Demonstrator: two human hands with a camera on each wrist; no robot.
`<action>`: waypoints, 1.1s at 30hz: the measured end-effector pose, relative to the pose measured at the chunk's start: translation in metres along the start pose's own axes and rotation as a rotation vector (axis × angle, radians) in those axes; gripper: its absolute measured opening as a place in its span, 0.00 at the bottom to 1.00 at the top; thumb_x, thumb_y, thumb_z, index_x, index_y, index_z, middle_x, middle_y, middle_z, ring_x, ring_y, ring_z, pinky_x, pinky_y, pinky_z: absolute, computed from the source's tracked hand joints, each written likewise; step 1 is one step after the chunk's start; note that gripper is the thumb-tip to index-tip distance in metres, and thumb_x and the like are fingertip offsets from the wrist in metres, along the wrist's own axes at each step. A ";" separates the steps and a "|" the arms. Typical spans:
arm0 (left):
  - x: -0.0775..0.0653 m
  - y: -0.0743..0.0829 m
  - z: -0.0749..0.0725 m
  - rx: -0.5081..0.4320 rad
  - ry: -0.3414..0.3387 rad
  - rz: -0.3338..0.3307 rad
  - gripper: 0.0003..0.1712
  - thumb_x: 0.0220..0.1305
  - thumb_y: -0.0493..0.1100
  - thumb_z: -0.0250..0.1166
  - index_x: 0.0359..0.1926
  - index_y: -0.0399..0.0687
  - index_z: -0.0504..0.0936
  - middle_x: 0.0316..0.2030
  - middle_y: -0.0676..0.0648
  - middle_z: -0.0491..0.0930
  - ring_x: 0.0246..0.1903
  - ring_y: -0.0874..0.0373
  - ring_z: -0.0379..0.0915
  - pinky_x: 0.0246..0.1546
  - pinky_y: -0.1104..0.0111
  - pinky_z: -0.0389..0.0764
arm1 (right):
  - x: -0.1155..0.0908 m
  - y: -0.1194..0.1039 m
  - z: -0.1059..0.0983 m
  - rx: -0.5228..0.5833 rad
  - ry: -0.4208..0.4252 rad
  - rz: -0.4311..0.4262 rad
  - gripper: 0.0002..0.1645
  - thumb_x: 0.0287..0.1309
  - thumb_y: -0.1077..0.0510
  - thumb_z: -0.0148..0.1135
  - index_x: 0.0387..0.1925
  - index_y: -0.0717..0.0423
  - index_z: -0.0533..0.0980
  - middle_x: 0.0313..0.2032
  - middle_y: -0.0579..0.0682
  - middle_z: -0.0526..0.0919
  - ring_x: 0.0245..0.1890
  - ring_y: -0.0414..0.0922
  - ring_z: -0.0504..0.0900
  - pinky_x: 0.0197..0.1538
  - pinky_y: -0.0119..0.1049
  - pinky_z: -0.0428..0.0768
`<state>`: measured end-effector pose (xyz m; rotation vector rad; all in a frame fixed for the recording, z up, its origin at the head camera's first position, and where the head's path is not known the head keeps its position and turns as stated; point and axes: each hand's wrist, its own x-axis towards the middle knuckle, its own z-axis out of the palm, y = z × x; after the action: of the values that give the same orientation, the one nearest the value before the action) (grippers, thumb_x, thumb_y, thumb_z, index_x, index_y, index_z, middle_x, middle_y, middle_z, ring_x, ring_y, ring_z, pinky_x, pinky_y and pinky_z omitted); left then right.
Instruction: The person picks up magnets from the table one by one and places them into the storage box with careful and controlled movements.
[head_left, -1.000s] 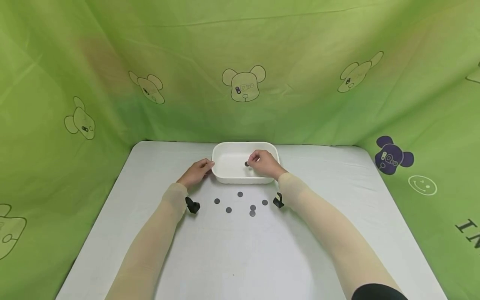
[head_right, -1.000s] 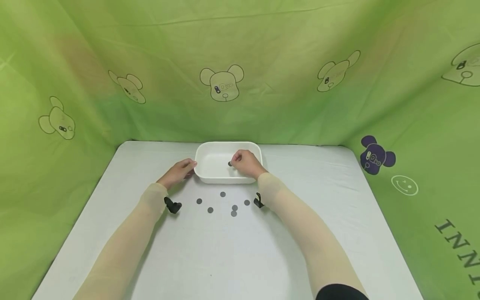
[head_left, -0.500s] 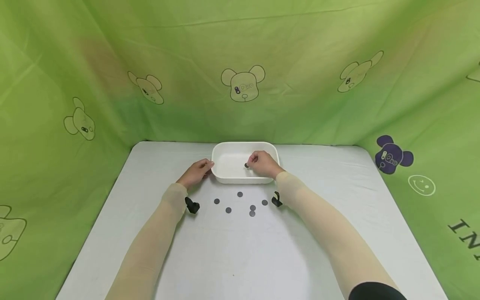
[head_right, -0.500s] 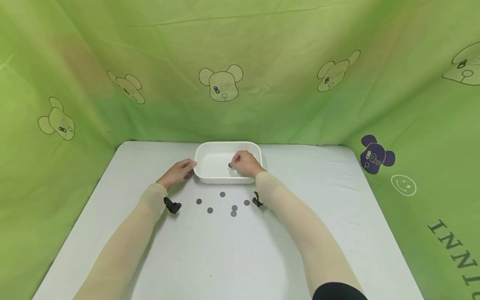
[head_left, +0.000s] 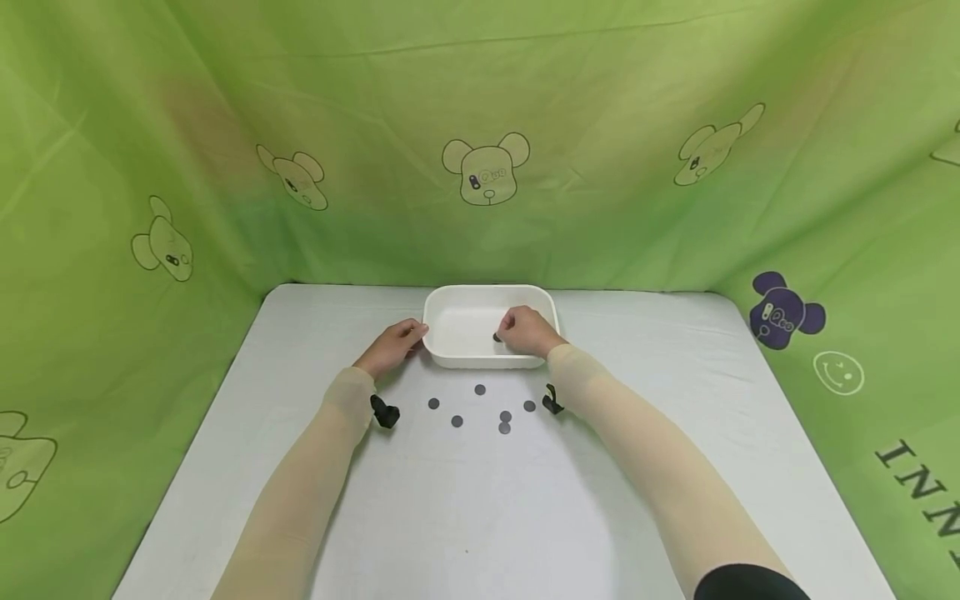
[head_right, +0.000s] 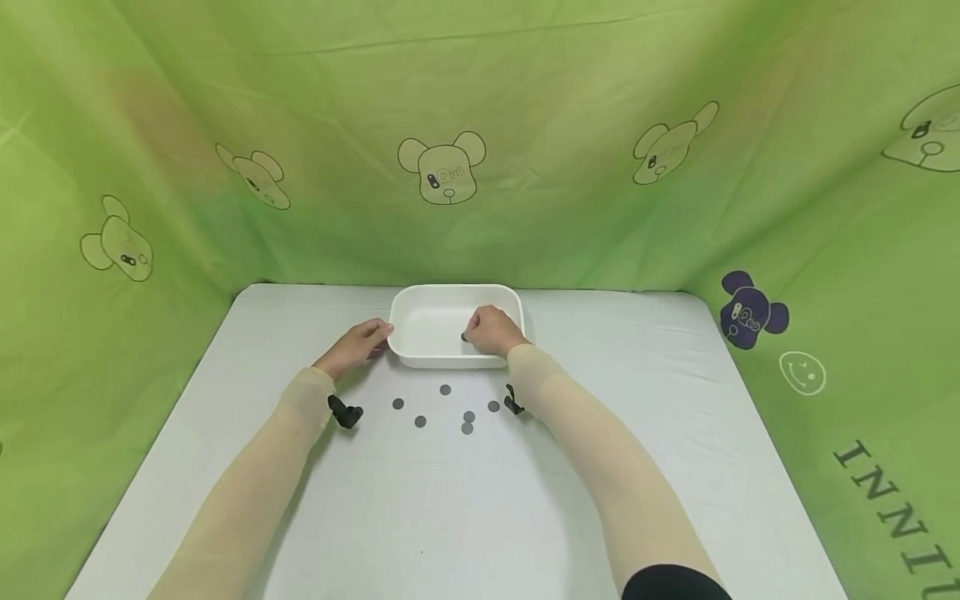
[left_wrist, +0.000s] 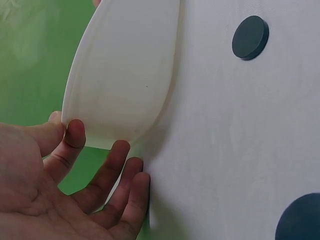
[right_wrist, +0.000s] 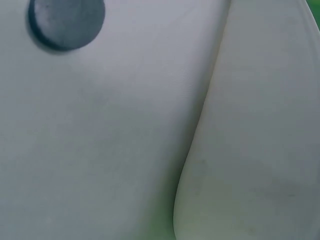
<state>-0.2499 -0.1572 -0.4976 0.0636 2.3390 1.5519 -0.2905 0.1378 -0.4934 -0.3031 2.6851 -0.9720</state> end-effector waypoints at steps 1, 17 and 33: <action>0.000 0.000 0.000 0.001 0.000 0.000 0.20 0.86 0.54 0.55 0.50 0.40 0.79 0.51 0.43 0.79 0.54 0.50 0.73 0.66 0.55 0.75 | 0.000 0.000 0.000 -0.008 -0.002 0.005 0.08 0.69 0.59 0.62 0.42 0.61 0.81 0.43 0.57 0.86 0.44 0.53 0.81 0.57 0.48 0.79; -0.002 0.001 0.002 -0.005 0.005 -0.015 0.19 0.86 0.53 0.55 0.48 0.41 0.79 0.48 0.45 0.78 0.52 0.52 0.73 0.63 0.58 0.75 | -0.001 0.001 0.001 -0.108 0.009 0.013 0.09 0.69 0.57 0.61 0.40 0.60 0.80 0.43 0.57 0.86 0.46 0.54 0.81 0.60 0.49 0.78; -0.004 0.000 0.005 -0.004 0.020 -0.022 0.18 0.86 0.54 0.54 0.46 0.43 0.78 0.47 0.45 0.78 0.49 0.52 0.72 0.59 0.61 0.73 | -0.005 -0.001 -0.001 -0.079 0.032 0.003 0.10 0.73 0.55 0.61 0.43 0.59 0.79 0.41 0.55 0.84 0.41 0.51 0.80 0.54 0.48 0.79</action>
<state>-0.2449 -0.1541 -0.4982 0.0212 2.3443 1.5536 -0.2862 0.1386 -0.4915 -0.3025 2.7572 -0.8783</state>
